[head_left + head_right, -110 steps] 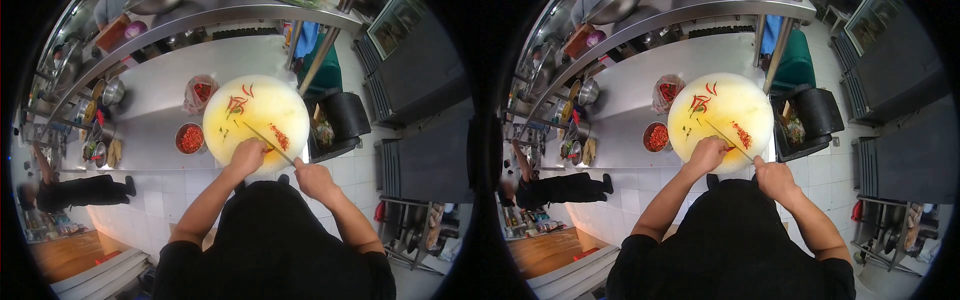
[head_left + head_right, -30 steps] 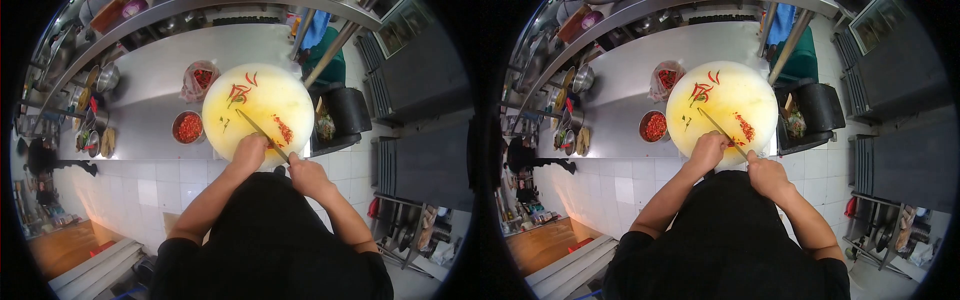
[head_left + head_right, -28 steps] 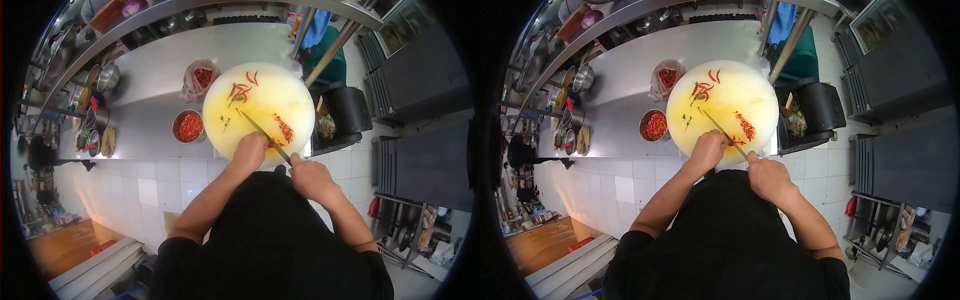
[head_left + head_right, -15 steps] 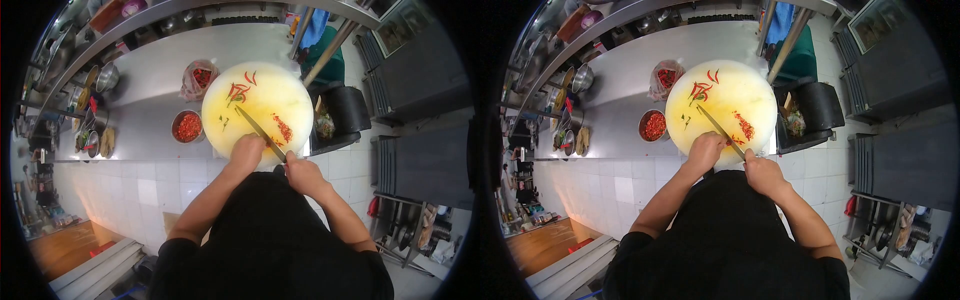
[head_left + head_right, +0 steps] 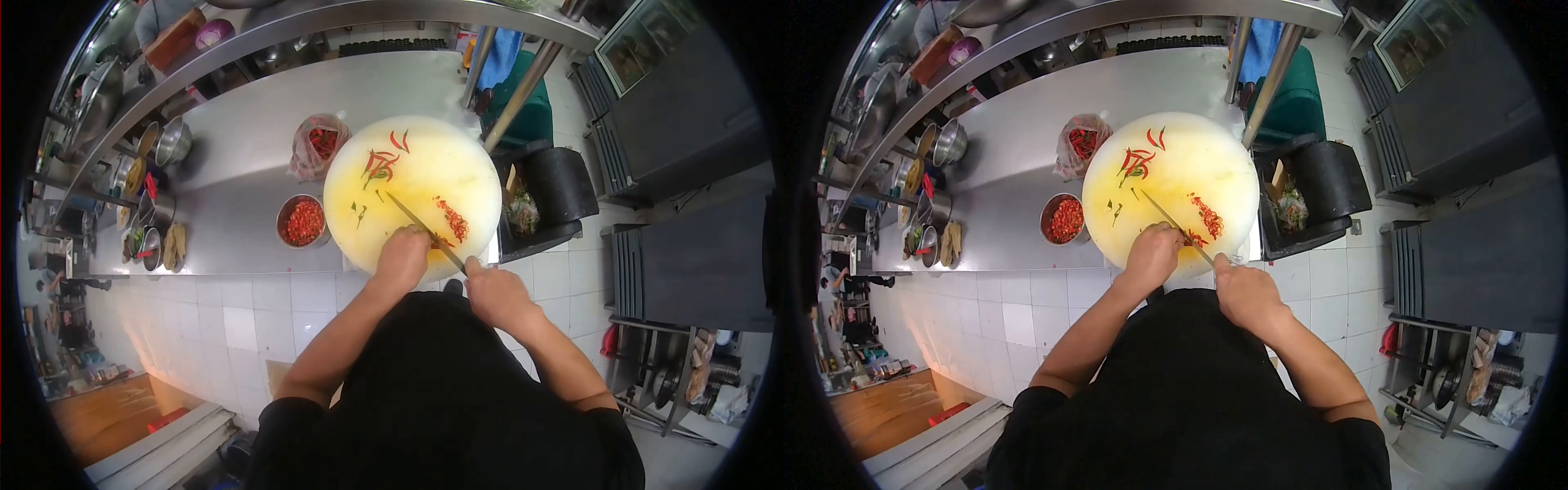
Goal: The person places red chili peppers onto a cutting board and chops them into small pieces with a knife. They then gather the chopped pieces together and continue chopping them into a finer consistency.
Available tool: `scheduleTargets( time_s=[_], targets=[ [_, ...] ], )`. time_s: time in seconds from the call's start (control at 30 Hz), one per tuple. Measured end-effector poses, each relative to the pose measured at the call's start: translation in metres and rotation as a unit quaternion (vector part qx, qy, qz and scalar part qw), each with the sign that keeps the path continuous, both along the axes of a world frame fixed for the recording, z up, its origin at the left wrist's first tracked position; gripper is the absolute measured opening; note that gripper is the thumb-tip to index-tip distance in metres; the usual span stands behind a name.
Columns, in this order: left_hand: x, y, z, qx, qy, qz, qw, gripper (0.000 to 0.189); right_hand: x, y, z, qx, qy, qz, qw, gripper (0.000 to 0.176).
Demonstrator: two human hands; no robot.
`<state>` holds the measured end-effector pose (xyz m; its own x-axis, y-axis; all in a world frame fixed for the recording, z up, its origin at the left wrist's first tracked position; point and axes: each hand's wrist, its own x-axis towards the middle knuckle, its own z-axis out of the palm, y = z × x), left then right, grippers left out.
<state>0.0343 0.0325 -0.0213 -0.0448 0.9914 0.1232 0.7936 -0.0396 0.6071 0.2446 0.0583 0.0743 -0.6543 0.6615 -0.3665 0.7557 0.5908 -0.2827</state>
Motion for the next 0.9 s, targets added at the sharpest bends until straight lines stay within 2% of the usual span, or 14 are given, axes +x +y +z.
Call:
scheduleTargets(
  time_s=[0.07, 0.17, 0.37, 0.47, 0.57, 0.7, 0.9],
  targets=[
    [0.001, -0.001, 0.000, 0.007, 0.003, -0.001, 1.000, 0.011, -0.001, 0.003, -0.023, -0.014, 0.021, -0.014, 1.000, 0.018],
    [0.000, -0.001, -0.004, 0.016, 0.009, 0.000, 1.000, 0.011, -0.002, 0.008, 0.006, -0.033, 0.004, -0.001, 0.999, 0.018],
    [-0.001, 0.000, 0.000, 0.002, 0.020, -0.006, 1.000, 0.011, -0.002, 0.009, -0.018, -0.049, 0.017, -0.017, 0.999, 0.020],
    [-0.001, -0.003, 0.002, -0.001, 0.019, -0.008, 1.000, 0.011, -0.006, 0.007, 0.010, -0.055, 0.000, -0.011, 0.998, 0.021],
    [0.000, -0.004, -0.003, 0.001, 0.027, 0.007, 1.000, 0.008, -0.004, 0.005, -0.037, -0.035, 0.043, -0.024, 0.998, 0.021],
    [0.001, -0.010, -0.001, -0.002, 0.032, 0.043, 0.999, 0.008, -0.001, 0.012, -0.032, -0.053, 0.067, -0.023, 0.996, 0.021],
    [-0.002, -0.011, -0.008, 0.040, 0.009, 0.027, 0.999, 0.006, 0.000, 0.006, -0.024, -0.031, 0.035, -0.008, 0.999, 0.020]
  ],
)
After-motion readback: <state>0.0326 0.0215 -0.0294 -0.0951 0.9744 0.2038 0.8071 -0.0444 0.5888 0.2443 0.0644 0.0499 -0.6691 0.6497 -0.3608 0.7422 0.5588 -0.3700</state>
